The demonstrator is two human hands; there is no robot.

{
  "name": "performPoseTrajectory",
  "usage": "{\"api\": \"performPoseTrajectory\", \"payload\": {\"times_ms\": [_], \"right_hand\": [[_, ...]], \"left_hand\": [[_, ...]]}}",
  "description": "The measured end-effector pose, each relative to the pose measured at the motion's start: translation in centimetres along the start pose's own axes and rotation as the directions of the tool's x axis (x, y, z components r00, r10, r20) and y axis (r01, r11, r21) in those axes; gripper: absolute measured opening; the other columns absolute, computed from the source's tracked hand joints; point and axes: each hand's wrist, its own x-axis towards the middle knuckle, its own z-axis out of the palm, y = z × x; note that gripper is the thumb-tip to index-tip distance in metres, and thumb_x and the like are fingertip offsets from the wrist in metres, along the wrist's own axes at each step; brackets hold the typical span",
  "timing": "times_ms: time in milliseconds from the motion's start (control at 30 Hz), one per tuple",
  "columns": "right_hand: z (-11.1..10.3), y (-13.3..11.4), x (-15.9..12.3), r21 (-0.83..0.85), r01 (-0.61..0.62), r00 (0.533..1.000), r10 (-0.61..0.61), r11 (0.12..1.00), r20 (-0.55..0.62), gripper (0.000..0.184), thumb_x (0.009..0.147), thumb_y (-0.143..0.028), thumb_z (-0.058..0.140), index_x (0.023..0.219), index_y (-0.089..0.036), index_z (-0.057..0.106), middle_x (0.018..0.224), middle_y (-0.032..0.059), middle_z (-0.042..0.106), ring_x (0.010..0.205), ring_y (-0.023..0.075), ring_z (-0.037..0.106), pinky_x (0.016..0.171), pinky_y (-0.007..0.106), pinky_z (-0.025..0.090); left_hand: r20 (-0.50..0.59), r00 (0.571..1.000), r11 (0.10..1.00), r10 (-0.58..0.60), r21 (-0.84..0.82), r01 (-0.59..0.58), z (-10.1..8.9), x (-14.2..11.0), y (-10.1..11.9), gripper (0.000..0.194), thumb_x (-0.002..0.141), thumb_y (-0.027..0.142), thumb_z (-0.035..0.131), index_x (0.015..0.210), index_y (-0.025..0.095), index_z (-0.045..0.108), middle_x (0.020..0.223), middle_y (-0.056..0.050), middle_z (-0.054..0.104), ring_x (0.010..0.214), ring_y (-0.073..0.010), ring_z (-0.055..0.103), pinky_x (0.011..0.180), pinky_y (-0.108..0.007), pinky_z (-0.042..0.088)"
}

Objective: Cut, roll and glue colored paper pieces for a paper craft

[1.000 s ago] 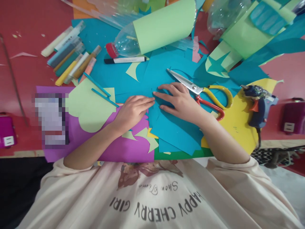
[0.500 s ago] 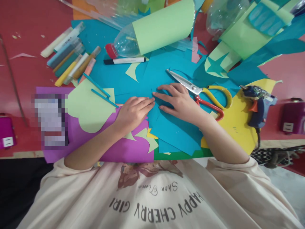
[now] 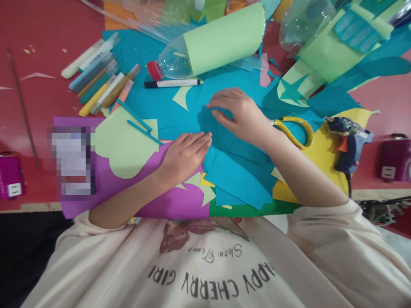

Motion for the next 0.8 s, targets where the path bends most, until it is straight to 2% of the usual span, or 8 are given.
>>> {"api": "performPoseTrajectory", "payload": {"times_ms": [100,233,400,533,600,700,767,800], "right_hand": [[0.5,-0.8,4.1,-0.104,0.038,0.999,-0.037,0.994,0.014,0.030,0.092,-0.024,0.041,0.111,-0.026,0.064,0.120,0.0075,0.068,0.112,0.0240,0.057,0.099,0.045,0.045],[2.1,-2.8,8.8,-0.226,0.017,0.997,0.001,0.974,0.078,0.033,0.093,-0.017,0.039,0.117,-0.021,0.061,0.129,0.0063,0.063,0.120,0.0227,0.055,0.101,0.041,0.045],[3.9,-4.5,11.7,-0.331,-0.055,0.991,0.091,0.942,0.097,0.033,0.100,-0.014,0.034,0.123,-0.010,0.058,0.136,0.0126,0.057,0.131,0.0259,0.048,0.106,0.040,0.042],[2.9,-5.1,10.6,-0.297,-0.075,0.995,0.092,0.952,0.045,0.042,0.106,-0.023,0.016,0.129,-0.011,0.050,0.136,0.0146,0.052,0.118,0.0230,0.057,0.090,0.035,0.049],[1.4,-5.3,8.8,-0.219,-0.115,0.993,0.120,0.969,0.010,0.036,0.105,-0.022,0.020,0.128,-0.015,0.047,0.134,0.0118,0.053,0.113,0.0203,0.059,0.092,0.032,0.047],[-0.8,-4.9,5.3,-0.098,-0.207,0.976,0.213,0.973,0.051,0.032,0.103,-0.021,0.023,0.125,-0.014,0.045,0.119,0.0124,0.063,0.104,0.0234,0.063,0.088,0.035,0.050],[-1.6,-4.0,2.8,-0.054,-0.234,0.967,0.239,0.971,0.092,0.030,0.099,-0.019,0.030,0.123,-0.018,0.047,0.115,0.0117,0.066,0.101,0.0245,0.065,0.084,0.036,0.051],[-1.7,-3.5,1.7,-0.044,-0.240,0.969,0.242,0.970,0.057,0.031,0.098,-0.018,0.031,0.124,-0.018,0.047,0.116,0.0120,0.066,0.103,0.0245,0.065,0.087,0.036,0.051]], "left_hand": [[0.045,0.999,0.999,-0.027,-0.020,0.028,0.0,-0.1,0.2,0.034,0.099,0.016,0.041,0.124,0.008,0.063,0.131,-0.010,0.067,0.117,-0.0207,0.064,0.089,-0.034,0.051],[0.181,0.982,0.999,-0.049,-0.011,0.052,-0.3,0.2,0.3,0.040,0.102,0.021,0.034,0.129,0.010,0.060,0.134,-0.009,0.065,0.115,-0.0202,0.065,0.087,-0.033,0.050],[0.216,0.976,0.999,-0.040,-0.016,0.044,-0.6,0.2,0.3,0.045,0.103,0.028,0.033,0.132,0.005,0.057,0.129,-0.013,0.067,0.116,-0.0238,0.063,0.091,-0.035,0.049],[0.196,0.980,0.998,-0.041,-0.042,0.051,-0.5,0.1,0.2,0.045,0.102,0.031,0.036,0.132,0.005,0.057,0.128,-0.013,0.068,0.114,-0.0236,0.064,0.091,-0.035,0.049],[0.184,0.982,0.998,-0.033,-0.047,0.042,-0.5,0.1,0.1,0.044,0.102,0.032,0.038,0.131,0.005,0.058,0.132,-0.014,0.065,0.115,-0.0242,0.063,0.092,-0.036,0.049],[0.186,0.982,0.999,-0.033,-0.033,0.039,-0.6,0.1,0.1,0.044,0.102,0.034,0.037,0.129,0.008,0.060,0.136,-0.013,0.062,0.115,-0.0242,0.064,0.090,-0.035,0.050],[0.191,0.981,0.999,-0.035,-0.023,0.040,-0.7,0.1,0.1,0.043,0.102,0.035,0.036,0.128,0.010,0.060,0.136,-0.012,0.062,0.114,-0.0239,0.064,0.089,-0.035,0.051],[0.194,0.981,0.999,-0.032,-0.024,0.037,-0.8,0.1,0.1,0.043,0.102,0.035,0.036,0.129,0.010,0.060,0.137,-0.012,0.062,0.115,-0.0240,0.064,0.089,-0.035,0.051]]}}
